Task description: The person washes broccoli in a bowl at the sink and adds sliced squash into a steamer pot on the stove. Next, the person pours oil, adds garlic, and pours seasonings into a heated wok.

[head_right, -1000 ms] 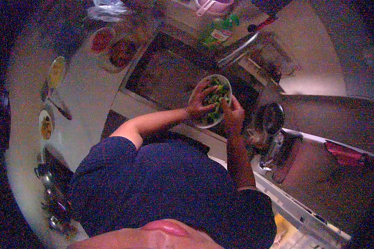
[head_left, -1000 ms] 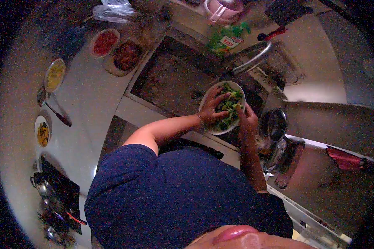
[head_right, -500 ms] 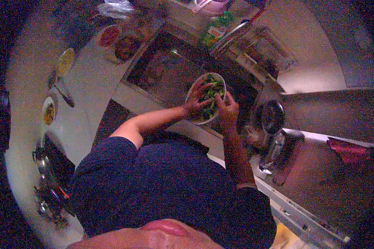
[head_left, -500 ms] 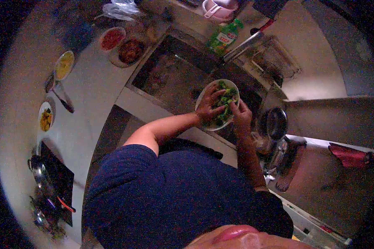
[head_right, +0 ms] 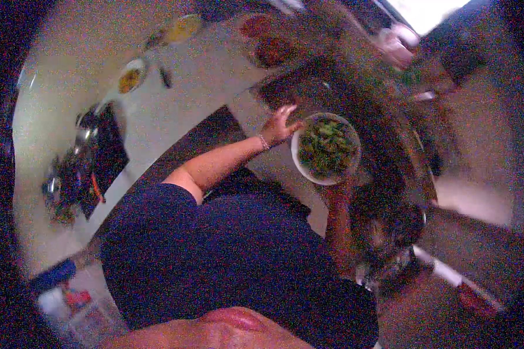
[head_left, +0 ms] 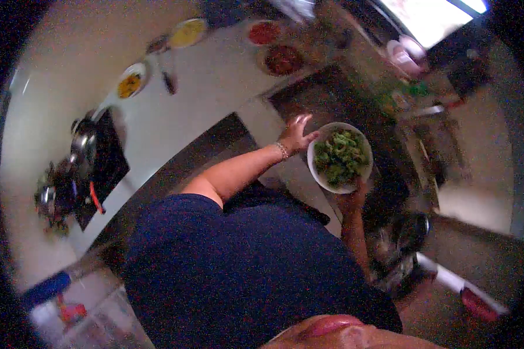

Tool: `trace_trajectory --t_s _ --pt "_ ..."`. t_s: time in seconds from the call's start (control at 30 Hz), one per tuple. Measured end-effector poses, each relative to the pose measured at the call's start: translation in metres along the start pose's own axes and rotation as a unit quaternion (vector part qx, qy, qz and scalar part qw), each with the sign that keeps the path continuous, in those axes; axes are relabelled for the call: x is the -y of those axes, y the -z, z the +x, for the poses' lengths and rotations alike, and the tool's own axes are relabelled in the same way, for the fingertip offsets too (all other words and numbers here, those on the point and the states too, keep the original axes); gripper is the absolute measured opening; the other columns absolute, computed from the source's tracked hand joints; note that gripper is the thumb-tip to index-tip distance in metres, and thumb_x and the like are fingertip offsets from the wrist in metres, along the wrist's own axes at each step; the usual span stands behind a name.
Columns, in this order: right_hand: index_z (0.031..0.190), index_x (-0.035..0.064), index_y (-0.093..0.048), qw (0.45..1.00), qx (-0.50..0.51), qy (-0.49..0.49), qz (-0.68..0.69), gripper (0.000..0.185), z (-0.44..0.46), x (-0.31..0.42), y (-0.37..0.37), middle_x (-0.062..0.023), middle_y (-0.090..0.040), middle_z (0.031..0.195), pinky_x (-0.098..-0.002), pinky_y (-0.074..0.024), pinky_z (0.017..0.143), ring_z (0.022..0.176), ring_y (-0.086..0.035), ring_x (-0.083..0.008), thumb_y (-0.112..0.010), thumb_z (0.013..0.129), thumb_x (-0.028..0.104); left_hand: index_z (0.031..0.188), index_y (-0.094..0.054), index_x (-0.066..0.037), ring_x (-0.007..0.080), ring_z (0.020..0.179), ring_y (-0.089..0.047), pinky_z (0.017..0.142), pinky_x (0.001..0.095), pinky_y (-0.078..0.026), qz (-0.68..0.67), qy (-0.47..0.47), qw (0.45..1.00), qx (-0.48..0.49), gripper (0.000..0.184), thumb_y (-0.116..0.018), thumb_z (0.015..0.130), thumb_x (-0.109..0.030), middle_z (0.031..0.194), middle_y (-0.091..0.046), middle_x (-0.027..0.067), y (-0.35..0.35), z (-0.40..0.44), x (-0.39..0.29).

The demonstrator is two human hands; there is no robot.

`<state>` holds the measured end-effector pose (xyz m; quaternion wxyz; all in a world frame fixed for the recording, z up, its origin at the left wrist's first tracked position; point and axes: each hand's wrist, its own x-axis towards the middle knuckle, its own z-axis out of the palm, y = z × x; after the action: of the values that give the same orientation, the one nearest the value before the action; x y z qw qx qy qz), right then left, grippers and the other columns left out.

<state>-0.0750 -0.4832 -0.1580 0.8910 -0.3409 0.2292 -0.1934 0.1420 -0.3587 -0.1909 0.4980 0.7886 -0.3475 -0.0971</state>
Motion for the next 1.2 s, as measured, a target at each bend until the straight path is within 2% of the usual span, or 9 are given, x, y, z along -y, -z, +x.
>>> trace_trajectory --t_s 0.07,0.13,0.27,0.4,0.57,0.83,0.97,1.0,1.2 --pt "0.123 0.0018 -0.036 0.991 -0.084 -0.03 -0.098 0.051 0.002 0.01 -0.034 -0.0155 -0.046 0.117 -0.0444 -0.0439 0.084 0.104 -0.048 -0.0283 -0.048 0.084 0.033 0.112 -0.049 -0.006 0.0197 0.089 -0.055 0.079 0.0335 -0.044 -0.319 0.255 0.901 0.148 0.042 -0.055 0.081 -0.034 0.1 -0.056 0.0092 0.023 -0.026 0.026" --pt "0.12 0.0025 -0.04 0.99 0.042 -0.039 -0.133 0.047 0.041 -0.013 -0.02 -0.0116 -0.05 0.112 -0.0394 -0.0448 0.081 0.099 -0.051 -0.0246 -0.05 0.083 0.03 0.099 -0.055 0.0 0.012 0.07 -0.055 0.068 0.0272 -0.046 -0.155 0.086 0.982 0.058 0.026 -0.055 0.083 -0.02 0.078 -0.061 0.0039 0.041 -0.057 0.056" --pt "0.116 0.0062 -0.048 0.958 0.09 -0.137 -0.234 0.038 0.1 -0.08 -0.072 -0.0049 -0.056 0.101 -0.0265 -0.0439 0.068 0.082 -0.054 -0.0131 -0.052 0.083 0.027 0.09 -0.057 0.003 0.0107 0.069 -0.051 0.063 0.0284 -0.043 -0.134 0.131 0.969 -0.159 0.02 -0.053 0.083 -0.016 0.077 -0.06 0.005 0.12 -0.12 0.071" --pt "0.123 0.0081 -0.04 0.915 0.2 -0.259 -0.235 0.043 0.135 -0.168 -0.148 -0.0119 -0.051 0.111 -0.0309 -0.044 0.077 0.093 -0.053 -0.0196 -0.049 0.086 0.027 0.092 -0.056 0.003 0.0121 0.067 -0.053 0.061 0.0274 -0.044 -0.092 0.384 0.883 -0.254 0.019 -0.049 0.084 -0.013 0.078 -0.059 0.0038 0.204 -0.176 0.095" --pt "0.13 0.0061 -0.028 0.899 0.217 -0.311 -0.218 0.053 0.139 -0.198 -0.2 -0.0228 -0.042 0.119 -0.0419 -0.0425 0.084 0.104 -0.048 -0.0328 -0.044 0.088 0.034 0.087 -0.054 0.0 0.0159 0.064 -0.057 0.05 0.0289 -0.049 -0.314 0.383 0.752 -0.436 0.016 -0.046 0.085 -0.013 0.076 -0.058 0.0085 0.277 -0.232 0.181" --pt "0.13 0.0035 -0.023 0.944 -0.011 -0.278 -0.179 0.064 0.14 -0.174 -0.07 -0.0249 -0.04 0.121 -0.0445 -0.0377 0.089 0.108 -0.044 -0.036 -0.044 0.085 0.043 0.094 -0.049 0.001 0.021 0.063 -0.059 0.049 0.0307 -0.05 -0.317 0.32 0.662 -0.599 0.019 -0.049 0.084 -0.015 0.084 -0.058 0.0124 0.347 -0.223 0.278" --pt "0.129 0.0047 -0.024 0.965 -0.082 -0.221 -0.119 0.065 0.125 -0.158 0.01 -0.0231 -0.039 0.122 -0.0449 -0.0368 0.09 0.108 -0.044 -0.0347 -0.047 0.083 0.045 0.098 -0.049 0.001 0.0219 0.064 -0.058 0.051 0.0325 -0.05 -0.32 0.343 0.708 -0.528 0.022 -0.052 0.082 -0.015 0.089 -0.057 0.0135 0.356 -0.226 0.337" --pt "0.129 0.0053 -0.025 0.971 -0.097 -0.196 -0.098 0.065 0.109 -0.15 0.035 -0.0226 -0.039 0.122 -0.0449 -0.0371 0.089 0.107 -0.044 -0.0342 -0.048 0.083 0.045 0.098 -0.05 0.001 0.0239 0.067 -0.057 0.054 0.0351 -0.049 -0.514 0.193 0.675 -0.494 0.023 -0.052 0.081 -0.015 0.088 -0.057 0.0129 0.35 -0.237 0.396" --pt "0.116 0.0084 -0.042 0.978 -0.202 -0.034 0.045 0.045 0.115 -0.1 0.139 -0.0128 -0.053 0.104 -0.0409 -0.0429 0.083 0.097 -0.051 -0.0281 -0.05 0.083 0.038 0.09 -0.053 -0.005 0.0205 0.063 -0.056 0.055 0.0314 -0.047 -0.385 0.342 0.719 -0.466 0.026 -0.051 0.08 -0.029 0.075 -0.057 0.0088 0.345 -0.212 0.333"
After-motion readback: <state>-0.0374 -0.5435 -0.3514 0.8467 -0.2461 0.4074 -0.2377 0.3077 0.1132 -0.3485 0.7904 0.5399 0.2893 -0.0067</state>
